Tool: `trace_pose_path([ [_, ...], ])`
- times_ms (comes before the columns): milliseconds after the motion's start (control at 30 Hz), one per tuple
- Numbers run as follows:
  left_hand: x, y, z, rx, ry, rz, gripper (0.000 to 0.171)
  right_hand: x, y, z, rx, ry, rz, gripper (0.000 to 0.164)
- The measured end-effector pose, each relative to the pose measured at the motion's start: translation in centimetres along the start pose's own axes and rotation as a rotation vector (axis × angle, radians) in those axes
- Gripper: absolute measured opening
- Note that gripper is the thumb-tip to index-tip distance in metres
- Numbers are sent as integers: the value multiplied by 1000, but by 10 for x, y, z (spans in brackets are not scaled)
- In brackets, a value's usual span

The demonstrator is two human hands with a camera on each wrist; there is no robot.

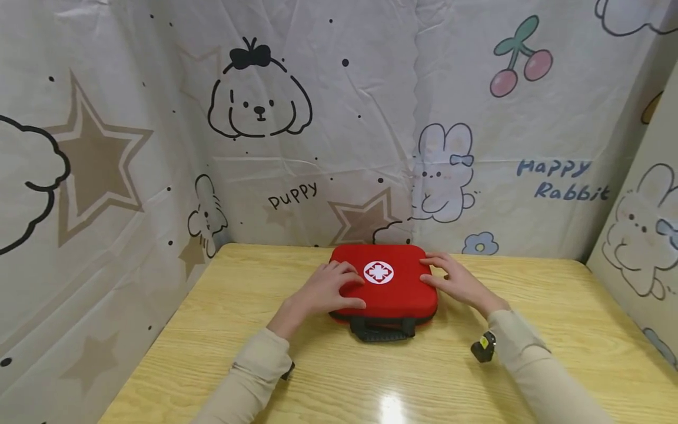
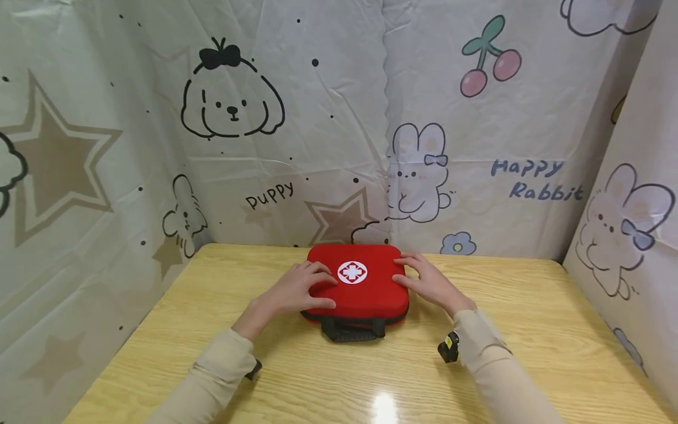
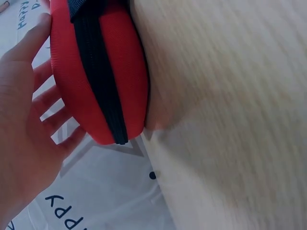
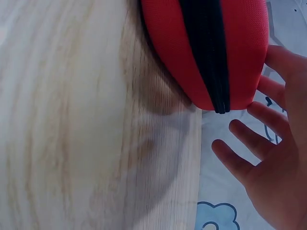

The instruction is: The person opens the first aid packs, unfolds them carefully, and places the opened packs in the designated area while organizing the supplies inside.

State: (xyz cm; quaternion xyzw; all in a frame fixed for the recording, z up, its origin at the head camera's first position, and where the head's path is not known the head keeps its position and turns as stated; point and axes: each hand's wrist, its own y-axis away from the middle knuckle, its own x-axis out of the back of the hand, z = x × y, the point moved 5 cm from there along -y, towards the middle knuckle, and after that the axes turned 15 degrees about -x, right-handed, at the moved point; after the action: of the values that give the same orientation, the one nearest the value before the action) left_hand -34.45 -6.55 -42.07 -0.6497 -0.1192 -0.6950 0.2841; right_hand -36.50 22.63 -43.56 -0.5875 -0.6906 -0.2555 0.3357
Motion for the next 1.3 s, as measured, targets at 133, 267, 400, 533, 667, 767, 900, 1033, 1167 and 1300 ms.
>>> trace_pose_path([
  [133,1,0,-3,11,26,-21,52,-1,1,-2,0,7,25,54],
  [267,2,2,-7,21,73,-48,52,-3,4,-4,-6,-9,46,54],
  [400,4,6,-13,30,134,-55,51,-4,9,-8,7,-9,64,54],
  [533,3,11,-18,20,196,-57,49,-7,17,-14,33,18,52,53],
  [667,2,12,-18,-19,240,-55,41,-11,26,-15,33,42,41,53],
  [767,3,12,-17,-40,252,-52,35,-13,30,-14,21,40,44,52],
  [900,4,12,-17,-59,238,-52,31,-14,36,-14,15,45,51,49],
  [1033,7,12,-16,-90,225,-30,27,-14,43,-16,28,60,65,46],
  [1167,9,11,-17,-105,224,-8,28,-12,49,-21,55,83,93,41],
  [1300,11,11,-17,-113,210,0,28,-10,53,-25,82,121,116,37],
])
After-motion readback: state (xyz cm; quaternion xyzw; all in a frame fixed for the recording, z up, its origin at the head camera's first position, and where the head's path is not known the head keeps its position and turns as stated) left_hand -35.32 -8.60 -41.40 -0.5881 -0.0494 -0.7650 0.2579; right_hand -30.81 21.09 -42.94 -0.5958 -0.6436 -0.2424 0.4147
